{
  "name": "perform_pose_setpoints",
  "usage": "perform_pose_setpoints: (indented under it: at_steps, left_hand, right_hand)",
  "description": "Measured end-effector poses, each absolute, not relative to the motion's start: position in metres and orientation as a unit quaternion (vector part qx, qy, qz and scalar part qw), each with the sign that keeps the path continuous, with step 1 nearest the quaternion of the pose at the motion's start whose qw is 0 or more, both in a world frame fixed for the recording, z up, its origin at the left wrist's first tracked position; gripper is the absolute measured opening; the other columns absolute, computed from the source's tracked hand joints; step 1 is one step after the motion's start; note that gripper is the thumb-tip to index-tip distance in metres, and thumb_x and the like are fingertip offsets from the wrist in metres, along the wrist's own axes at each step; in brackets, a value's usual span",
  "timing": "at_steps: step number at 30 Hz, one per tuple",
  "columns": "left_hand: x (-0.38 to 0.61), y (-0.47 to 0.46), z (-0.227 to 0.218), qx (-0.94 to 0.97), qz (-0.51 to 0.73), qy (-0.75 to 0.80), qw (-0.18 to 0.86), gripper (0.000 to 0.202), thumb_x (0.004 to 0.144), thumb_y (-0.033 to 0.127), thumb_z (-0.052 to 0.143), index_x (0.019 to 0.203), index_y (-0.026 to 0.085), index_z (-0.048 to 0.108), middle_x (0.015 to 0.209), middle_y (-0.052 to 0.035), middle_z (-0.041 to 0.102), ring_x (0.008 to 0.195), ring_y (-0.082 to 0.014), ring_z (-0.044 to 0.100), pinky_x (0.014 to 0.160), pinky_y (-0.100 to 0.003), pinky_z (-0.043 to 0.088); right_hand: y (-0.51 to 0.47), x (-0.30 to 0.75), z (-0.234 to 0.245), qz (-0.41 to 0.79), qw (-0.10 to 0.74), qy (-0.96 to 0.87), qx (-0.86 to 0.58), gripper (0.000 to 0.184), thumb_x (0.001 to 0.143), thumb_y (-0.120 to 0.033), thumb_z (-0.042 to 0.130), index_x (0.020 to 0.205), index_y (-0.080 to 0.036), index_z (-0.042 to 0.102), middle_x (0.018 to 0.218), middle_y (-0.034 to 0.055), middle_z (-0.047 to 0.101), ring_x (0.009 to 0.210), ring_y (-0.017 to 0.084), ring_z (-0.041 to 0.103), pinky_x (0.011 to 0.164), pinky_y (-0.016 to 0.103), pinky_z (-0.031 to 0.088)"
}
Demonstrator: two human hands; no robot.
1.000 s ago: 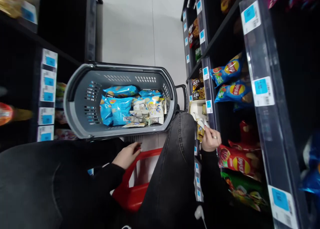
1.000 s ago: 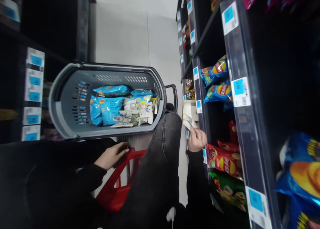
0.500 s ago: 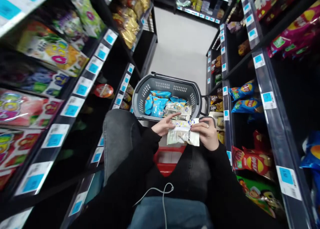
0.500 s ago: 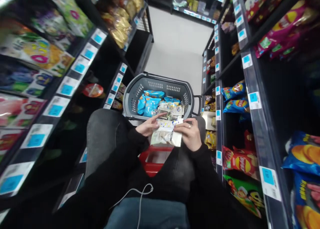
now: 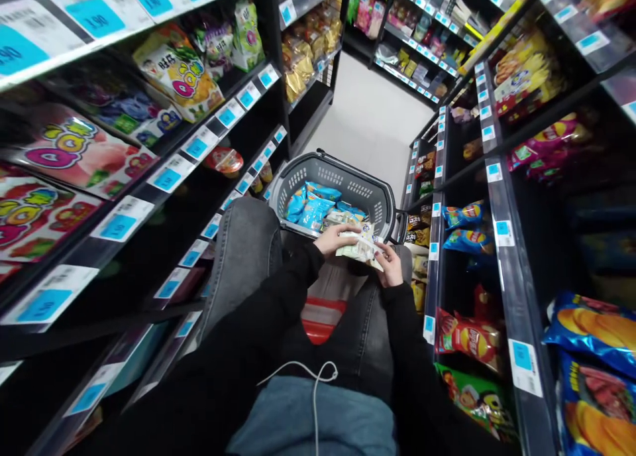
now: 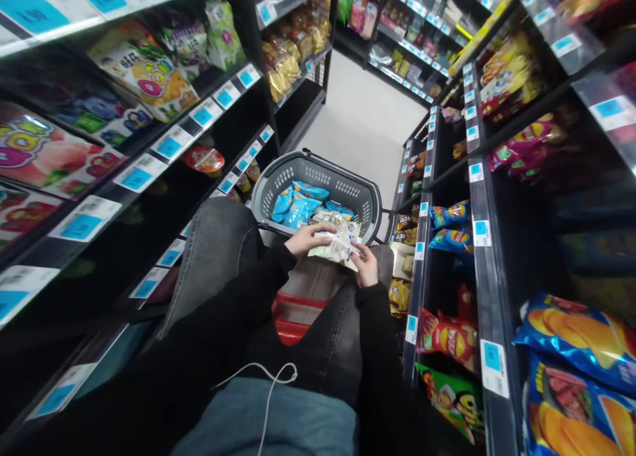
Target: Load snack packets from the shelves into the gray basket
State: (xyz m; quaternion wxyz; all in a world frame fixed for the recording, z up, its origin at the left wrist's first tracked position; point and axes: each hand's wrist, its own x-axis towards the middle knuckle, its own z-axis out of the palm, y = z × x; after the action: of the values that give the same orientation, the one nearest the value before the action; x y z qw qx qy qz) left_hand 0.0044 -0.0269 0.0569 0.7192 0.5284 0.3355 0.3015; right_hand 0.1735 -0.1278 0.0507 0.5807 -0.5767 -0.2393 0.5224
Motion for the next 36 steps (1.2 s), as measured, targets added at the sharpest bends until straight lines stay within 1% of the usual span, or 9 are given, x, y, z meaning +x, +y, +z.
perform_pose_setpoints:
  at_steps: [3, 7, 13, 19, 24, 28, 30, 33, 36]
  left_hand:
    - [0.007, -0.029, 0.048, 0.518, 0.271, 0.341, 0.737, 0.054, 0.048, 0.032, 0.078, 0.098, 0.013, 0.067, 0.103, -0.0098, 0.066, 0.102, -0.0267, 0.058, 0.094, -0.040, 0.041]
    - [0.008, -0.029, 0.037, 0.523, 0.252, 0.376, 0.723, 0.044, 0.044, 0.028, 0.078, 0.084, 0.012, 0.071, 0.092, -0.0094, 0.069, 0.097, -0.0274, 0.060, 0.093, -0.040, 0.041]
    - [0.012, -0.028, 0.030, 0.508, 0.276, 0.416, 0.702, 0.036, 0.036, 0.023, 0.078, 0.070, 0.013, 0.071, 0.083, -0.0078, 0.070, 0.088, -0.0250, 0.061, 0.088, -0.039, 0.045]
    - [0.019, -0.030, 0.034, 0.519, 0.280, 0.453, 0.668, 0.022, 0.041, 0.021, 0.074, 0.061, 0.014, 0.069, 0.068, -0.0039, 0.067, 0.078, -0.0223, 0.060, 0.085, -0.039, 0.045]
    - [0.019, -0.030, 0.039, 0.534, 0.296, 0.465, 0.641, 0.014, 0.043, 0.018, 0.071, 0.057, 0.016, 0.068, 0.067, -0.0024, 0.065, 0.083, -0.0229, 0.058, 0.090, -0.038, 0.042]
    - [0.013, -0.026, 0.048, 0.578, 0.290, 0.431, 0.630, 0.014, 0.044, 0.020, 0.071, 0.058, 0.016, 0.069, 0.074, -0.0031, 0.065, 0.086, -0.0230, 0.057, 0.089, -0.036, 0.041]
    - [0.010, -0.025, 0.051, 0.600, 0.283, 0.404, 0.630, 0.015, 0.047, 0.022, 0.069, 0.061, 0.016, 0.071, 0.077, -0.0032, 0.065, 0.085, -0.0217, 0.057, 0.087, -0.035, 0.042]
    - [0.009, -0.025, 0.051, 0.590, 0.282, 0.404, 0.640, 0.017, 0.053, 0.030, 0.069, 0.063, 0.016, 0.071, 0.070, -0.0035, 0.063, 0.079, -0.0203, 0.057, 0.082, -0.034, 0.043]
    - [0.011, -0.026, 0.045, 0.573, 0.282, 0.438, 0.633, 0.025, 0.049, 0.036, 0.073, 0.059, 0.014, 0.066, 0.062, -0.0031, 0.061, 0.072, -0.0195, 0.057, 0.076, -0.034, 0.044]
  right_hand:
    - [-0.127, 0.177, 0.047, 0.536, 0.566, -0.222, -0.586, 0.050, 0.051, -0.037, 0.078, 0.092, -0.018, 0.057, 0.072, 0.0006, 0.065, 0.058, 0.014, 0.059, 0.055, 0.026, 0.048]
    - [-0.124, 0.180, 0.041, 0.569, 0.515, -0.239, -0.595, 0.048, 0.049, -0.037, 0.078, 0.088, -0.018, 0.056, 0.066, -0.0003, 0.064, 0.056, 0.014, 0.058, 0.053, 0.026, 0.047]
    - [-0.120, 0.180, 0.033, 0.538, 0.533, -0.255, -0.601, 0.034, 0.048, -0.029, 0.076, 0.073, -0.017, 0.056, 0.066, -0.0020, 0.062, 0.061, 0.012, 0.057, 0.061, 0.025, 0.047]
    - [-0.119, 0.178, 0.032, 0.521, 0.547, -0.280, -0.592, 0.026, 0.050, -0.027, 0.073, 0.070, -0.017, 0.059, 0.070, -0.0019, 0.061, 0.066, 0.012, 0.056, 0.064, 0.024, 0.046]
    - [-0.119, 0.180, 0.036, 0.525, 0.573, -0.246, -0.579, 0.024, 0.047, -0.022, 0.074, 0.066, -0.017, 0.061, 0.066, -0.0022, 0.062, 0.062, 0.011, 0.055, 0.061, 0.024, 0.046]
    - [-0.122, 0.184, 0.041, 0.566, 0.571, -0.218, -0.553, 0.018, 0.049, -0.020, 0.070, 0.064, -0.017, 0.061, 0.060, -0.0007, 0.062, 0.061, 0.015, 0.058, 0.063, 0.029, 0.049]
    - [-0.123, 0.186, 0.041, 0.574, 0.567, -0.227, -0.546, 0.014, 0.054, -0.024, 0.067, 0.064, -0.016, 0.062, 0.061, 0.0010, 0.063, 0.063, 0.017, 0.059, 0.065, 0.031, 0.050]
    - [-0.123, 0.187, 0.037, 0.534, 0.569, -0.250, -0.573, 0.019, 0.062, -0.034, 0.062, 0.066, -0.015, 0.062, 0.065, 0.0024, 0.064, 0.065, 0.017, 0.060, 0.066, 0.031, 0.050]
    - [-0.121, 0.185, 0.029, 0.475, 0.571, -0.274, -0.611, 0.022, 0.058, -0.033, 0.070, 0.067, -0.017, 0.058, 0.066, -0.0002, 0.063, 0.066, 0.014, 0.059, 0.066, 0.027, 0.049]
